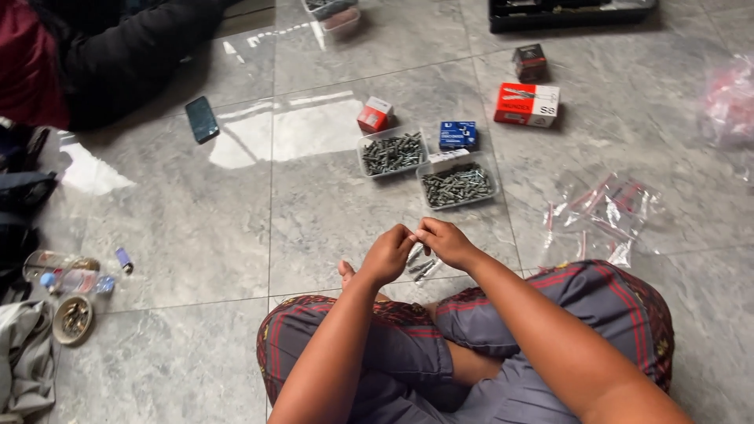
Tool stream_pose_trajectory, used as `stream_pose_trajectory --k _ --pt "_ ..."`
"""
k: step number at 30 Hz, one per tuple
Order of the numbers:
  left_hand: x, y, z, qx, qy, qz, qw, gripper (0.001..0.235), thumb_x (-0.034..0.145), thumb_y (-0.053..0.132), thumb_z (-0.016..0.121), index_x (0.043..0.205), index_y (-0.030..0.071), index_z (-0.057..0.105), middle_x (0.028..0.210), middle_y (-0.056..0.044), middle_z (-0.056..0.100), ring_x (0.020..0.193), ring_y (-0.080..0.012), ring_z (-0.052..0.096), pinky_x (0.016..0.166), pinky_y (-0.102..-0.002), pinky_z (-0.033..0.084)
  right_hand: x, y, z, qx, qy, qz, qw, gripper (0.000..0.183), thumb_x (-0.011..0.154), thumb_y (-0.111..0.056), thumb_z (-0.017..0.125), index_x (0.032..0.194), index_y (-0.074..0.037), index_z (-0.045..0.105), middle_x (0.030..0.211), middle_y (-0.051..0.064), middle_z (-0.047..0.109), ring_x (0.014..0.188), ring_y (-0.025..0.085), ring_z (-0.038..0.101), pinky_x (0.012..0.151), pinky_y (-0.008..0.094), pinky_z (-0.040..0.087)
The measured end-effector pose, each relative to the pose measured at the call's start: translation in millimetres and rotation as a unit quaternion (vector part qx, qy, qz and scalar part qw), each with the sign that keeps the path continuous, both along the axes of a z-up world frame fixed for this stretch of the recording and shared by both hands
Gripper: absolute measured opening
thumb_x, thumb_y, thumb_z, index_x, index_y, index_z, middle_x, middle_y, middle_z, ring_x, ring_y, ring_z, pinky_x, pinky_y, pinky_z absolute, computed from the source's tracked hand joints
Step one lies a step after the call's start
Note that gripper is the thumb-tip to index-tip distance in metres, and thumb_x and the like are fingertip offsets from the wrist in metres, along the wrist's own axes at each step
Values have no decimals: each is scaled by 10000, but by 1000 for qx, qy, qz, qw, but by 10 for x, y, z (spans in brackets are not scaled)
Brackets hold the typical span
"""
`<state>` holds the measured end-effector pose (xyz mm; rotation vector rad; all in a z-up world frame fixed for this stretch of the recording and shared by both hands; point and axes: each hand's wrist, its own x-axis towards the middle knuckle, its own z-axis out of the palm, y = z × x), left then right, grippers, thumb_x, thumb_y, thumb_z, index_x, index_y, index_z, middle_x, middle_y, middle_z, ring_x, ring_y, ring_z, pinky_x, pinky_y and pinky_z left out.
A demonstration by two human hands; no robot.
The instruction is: Packaging small metal screws into individual plastic zip-lock bags.
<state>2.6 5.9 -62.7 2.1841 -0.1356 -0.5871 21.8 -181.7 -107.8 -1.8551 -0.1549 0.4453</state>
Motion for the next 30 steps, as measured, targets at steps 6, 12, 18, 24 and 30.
stream_pose_trajectory --k 6,12,18,24,30 --pt "-31 -41 139 -34 -12 12 999 225 998 274 528 1093 80 591 696 -170 644 756 -384 631 697 -481 458 -50 -44 26 -1 25 -3 1000 543 1048 -408 505 591 -120 560 420 70 561 422 195 520 493 283 424" --pt "-42 -40 118 -44 -4 12 999 225 992 275 551 1099 77 566 687 -156 654 727 -368 625 679 -462 456 -16 -46 -5 26 -10 17 999 217 988 -217 559 805 -119 622 548 89 648 489 196 582 509 289 460" --pt "-61 -65 209 -49 -30 6 998 193 998 230 537 1110 75 566 736 -191 679 750 -408 627 698 -483 464 -100 -30 436 7 -4 -5 1000 497 1034 -343 532 597 -109 561 436 83 556 443 204 524 519 293 435" --pt "-47 -69 176 -46 -31 6 998 197 1007 242 530 1105 76 570 770 -198 699 789 -424 640 719 -499 467 -73 -27 192 50 17 -38 998 523 1060 -389 516 613 -122 562 465 41 523 453 162 580 522 256 450" --pt "-34 -79 207 -16 -30 11 999 205 1000 263 531 1098 90 581 788 -197 708 829 -440 660 741 -514 478 29 -33 -106 51 29 -32 998 393 1025 -300 518 685 -114 583 474 69 560 425 168 542 462 256 425"
